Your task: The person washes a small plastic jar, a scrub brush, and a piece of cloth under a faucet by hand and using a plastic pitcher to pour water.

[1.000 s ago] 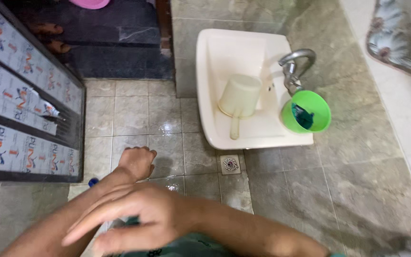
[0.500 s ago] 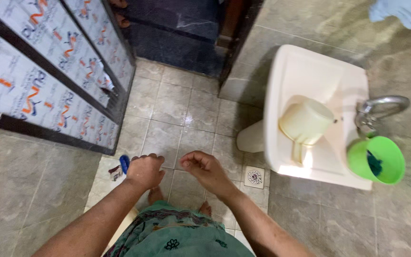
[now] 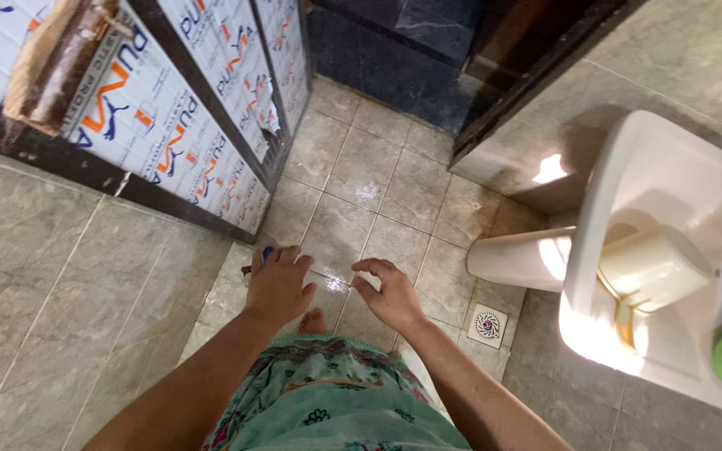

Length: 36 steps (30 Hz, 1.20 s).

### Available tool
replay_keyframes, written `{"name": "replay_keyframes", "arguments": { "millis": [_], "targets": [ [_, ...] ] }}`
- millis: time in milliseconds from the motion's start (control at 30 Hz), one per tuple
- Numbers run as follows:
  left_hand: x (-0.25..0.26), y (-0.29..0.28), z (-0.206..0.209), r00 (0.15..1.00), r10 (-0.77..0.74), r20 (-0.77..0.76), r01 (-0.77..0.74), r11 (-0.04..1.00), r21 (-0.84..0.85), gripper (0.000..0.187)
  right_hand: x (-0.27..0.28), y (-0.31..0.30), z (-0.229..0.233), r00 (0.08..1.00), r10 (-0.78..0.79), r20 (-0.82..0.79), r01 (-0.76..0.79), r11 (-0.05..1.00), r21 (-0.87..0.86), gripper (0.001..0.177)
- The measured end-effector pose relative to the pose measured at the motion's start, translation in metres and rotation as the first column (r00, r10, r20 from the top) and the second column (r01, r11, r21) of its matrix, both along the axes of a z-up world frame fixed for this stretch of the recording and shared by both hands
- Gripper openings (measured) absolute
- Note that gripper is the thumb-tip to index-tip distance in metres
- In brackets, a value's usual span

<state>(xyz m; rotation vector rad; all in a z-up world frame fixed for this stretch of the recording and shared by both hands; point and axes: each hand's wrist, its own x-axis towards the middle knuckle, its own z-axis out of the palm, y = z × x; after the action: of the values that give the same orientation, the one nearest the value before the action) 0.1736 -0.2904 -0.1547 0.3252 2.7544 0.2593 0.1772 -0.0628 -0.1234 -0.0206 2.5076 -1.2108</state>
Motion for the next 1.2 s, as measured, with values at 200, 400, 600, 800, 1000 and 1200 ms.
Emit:
{"name": "replay_keyframes", "arguments": {
  "millis": [200,400,600,800,1000,1200],
  "targets": [
    [-0.019,-0.022,0.033,0.972,0.206,-0.112,-0.184,0.966,0.183,0.053,-0.038,-0.017,0.029,0.997,0.034,-0.064,-0.038,0.997,-0.069,0.028],
    [-0.028,-0.032,0.070,0.905,0.358,-0.229,-0.300,0.920,0.251,0.051,-0.076,0.010,0.042,0.983,0.043,-0.178,-0.060,0.994,-0.093,0.024],
    [-0.014,-0.017,0.096,0.836,0.486,-0.256,-0.417,0.865,0.279,0.050,-0.104,0.030,0.060,0.948,0.139,-0.285,-0.173,0.980,-0.097,0.022],
    [-0.012,0.023,0.109,0.808,0.528,-0.260,-0.460,0.842,0.280,0.054,-0.113,0.056,0.070,0.893,0.229,-0.387,-0.295,0.948,-0.121,0.023],
    [-0.007,0.062,0.131,0.792,0.517,-0.324,-0.438,0.852,0.287,0.055,-0.116,0.103,0.081,0.927,0.185,-0.327,-0.210,0.977,-0.041,0.024],
    [-0.007,0.083,0.149,0.777,0.497,-0.386,-0.447,0.868,0.218,0.059,-0.119,0.159,0.070,0.854,0.189,-0.484,-0.201,0.979,0.029,0.025]
  ]
}}
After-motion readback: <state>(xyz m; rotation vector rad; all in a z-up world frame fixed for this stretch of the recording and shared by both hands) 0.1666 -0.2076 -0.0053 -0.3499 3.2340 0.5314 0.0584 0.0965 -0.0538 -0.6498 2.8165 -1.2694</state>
